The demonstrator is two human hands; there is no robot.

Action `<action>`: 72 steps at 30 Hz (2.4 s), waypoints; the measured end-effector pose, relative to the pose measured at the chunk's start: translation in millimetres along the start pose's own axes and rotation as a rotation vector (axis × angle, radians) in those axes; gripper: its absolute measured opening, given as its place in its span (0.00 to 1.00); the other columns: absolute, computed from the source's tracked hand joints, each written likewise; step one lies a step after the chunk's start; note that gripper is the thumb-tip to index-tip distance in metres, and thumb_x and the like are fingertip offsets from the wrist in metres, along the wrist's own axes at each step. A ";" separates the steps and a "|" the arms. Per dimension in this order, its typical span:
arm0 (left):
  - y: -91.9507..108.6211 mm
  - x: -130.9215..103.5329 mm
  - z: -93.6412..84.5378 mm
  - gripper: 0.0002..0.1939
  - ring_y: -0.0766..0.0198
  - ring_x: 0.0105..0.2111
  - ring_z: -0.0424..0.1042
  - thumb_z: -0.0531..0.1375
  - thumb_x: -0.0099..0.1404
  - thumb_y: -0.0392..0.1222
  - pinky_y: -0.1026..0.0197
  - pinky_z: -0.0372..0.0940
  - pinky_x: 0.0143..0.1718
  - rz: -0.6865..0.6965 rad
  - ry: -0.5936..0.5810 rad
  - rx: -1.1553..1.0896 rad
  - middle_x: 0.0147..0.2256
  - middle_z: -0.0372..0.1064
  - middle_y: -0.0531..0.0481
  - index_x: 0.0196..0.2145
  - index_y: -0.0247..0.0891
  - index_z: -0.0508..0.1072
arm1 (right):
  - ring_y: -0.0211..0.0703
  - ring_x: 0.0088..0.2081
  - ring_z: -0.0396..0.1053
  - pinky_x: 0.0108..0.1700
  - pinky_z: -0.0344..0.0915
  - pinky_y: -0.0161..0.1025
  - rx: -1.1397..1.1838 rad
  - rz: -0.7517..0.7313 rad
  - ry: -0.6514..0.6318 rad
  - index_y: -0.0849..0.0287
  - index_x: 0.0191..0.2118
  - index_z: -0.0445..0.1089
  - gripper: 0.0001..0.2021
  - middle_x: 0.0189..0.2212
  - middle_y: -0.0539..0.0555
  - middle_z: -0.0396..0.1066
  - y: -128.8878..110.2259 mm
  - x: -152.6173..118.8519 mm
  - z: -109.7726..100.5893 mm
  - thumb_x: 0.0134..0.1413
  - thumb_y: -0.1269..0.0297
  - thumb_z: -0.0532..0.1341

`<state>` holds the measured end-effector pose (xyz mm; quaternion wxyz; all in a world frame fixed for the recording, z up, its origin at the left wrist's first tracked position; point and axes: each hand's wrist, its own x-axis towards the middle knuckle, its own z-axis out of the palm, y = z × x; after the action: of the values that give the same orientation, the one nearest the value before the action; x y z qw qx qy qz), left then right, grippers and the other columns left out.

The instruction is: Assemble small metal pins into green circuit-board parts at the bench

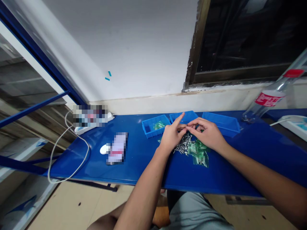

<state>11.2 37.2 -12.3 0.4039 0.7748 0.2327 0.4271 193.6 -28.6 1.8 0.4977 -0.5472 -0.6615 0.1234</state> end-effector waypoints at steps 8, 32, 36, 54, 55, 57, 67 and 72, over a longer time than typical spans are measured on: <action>2.7 3.2 -0.6 0.33 0.59 0.35 0.79 0.67 0.66 0.36 0.52 0.75 0.44 0.020 0.033 0.111 0.42 0.83 0.47 0.67 0.44 0.68 | 0.41 0.28 0.67 0.27 0.65 0.38 0.035 0.043 -0.021 0.56 0.38 0.75 0.11 0.31 0.54 0.73 1.7 -1.1 0.7 0.63 0.54 0.65; 1.3 8.9 0.2 0.30 0.59 0.38 0.80 0.73 0.62 0.49 0.55 0.74 0.39 -0.201 0.051 -0.383 0.47 0.82 0.41 0.60 0.43 0.74 | 0.46 0.35 0.77 0.38 0.75 0.43 0.270 0.185 -0.055 0.56 0.39 0.77 0.19 0.34 0.56 0.80 17.4 -2.4 5.7 0.57 0.43 0.70; 2.5 10.1 0.3 0.26 0.56 0.43 0.81 0.71 0.64 0.48 0.54 0.74 0.43 -0.183 0.090 -0.399 0.49 0.82 0.40 0.58 0.43 0.75 | 0.44 0.30 0.74 0.31 0.71 0.40 0.246 0.201 -0.039 0.57 0.41 0.78 0.20 0.30 0.55 0.78 15.3 0.9 2.2 0.59 0.42 0.68; 5.0 11.7 -1.7 0.21 0.63 0.31 0.76 0.67 0.69 0.55 0.60 0.69 0.36 -0.174 0.224 -0.419 0.36 0.80 0.44 0.49 0.36 0.78 | 0.37 0.17 0.67 0.20 0.59 0.35 0.298 0.398 -0.072 0.59 0.32 0.76 0.27 0.21 0.52 0.74 7.1 11.1 -2.7 0.58 0.36 0.66; 5.2 11.6 -1.9 0.21 0.63 0.31 0.76 0.67 0.69 0.56 0.60 0.69 0.35 -0.173 0.226 -0.417 0.36 0.80 0.44 0.49 0.36 0.78 | 0.38 0.18 0.68 0.21 0.60 0.36 0.274 0.383 -0.085 0.59 0.31 0.76 0.26 0.21 0.52 0.74 7.4 10.5 -2.9 0.59 0.36 0.65; 5.5 11.5 -2.2 0.22 0.63 0.31 0.76 0.66 0.69 0.57 0.60 0.69 0.35 -0.170 0.228 -0.413 0.36 0.80 0.44 0.49 0.36 0.78 | 0.41 0.21 0.71 0.25 0.65 0.38 0.183 0.295 -0.099 0.57 0.33 0.77 0.23 0.22 0.52 0.75 8.1 8.7 -3.3 0.62 0.40 0.64; 6.1 10.1 -2.7 0.20 0.64 0.31 0.75 0.64 0.71 0.55 0.62 0.69 0.34 -0.144 0.229 -0.394 0.36 0.80 0.44 0.49 0.36 0.78 | 0.56 0.53 0.73 0.56 0.72 0.56 -0.289 -0.449 -0.405 0.54 0.48 0.80 0.09 0.46 0.56 0.81 14.3 2.1 3.7 0.67 0.60 0.66; 6.3 10.1 -2.4 0.18 0.64 0.30 0.75 0.65 0.71 0.54 0.61 0.70 0.34 -0.150 0.229 -0.397 0.35 0.80 0.44 0.48 0.36 0.79 | 0.52 0.48 0.74 0.52 0.73 0.52 -0.319 -0.467 -0.468 0.54 0.46 0.79 0.07 0.44 0.56 0.81 16.4 2.2 8.4 0.68 0.68 0.63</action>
<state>14.6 41.8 -1.5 0.5499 0.6072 0.2451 0.5185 197.0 -17.4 -12.7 0.2557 -0.4092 -0.8756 0.0235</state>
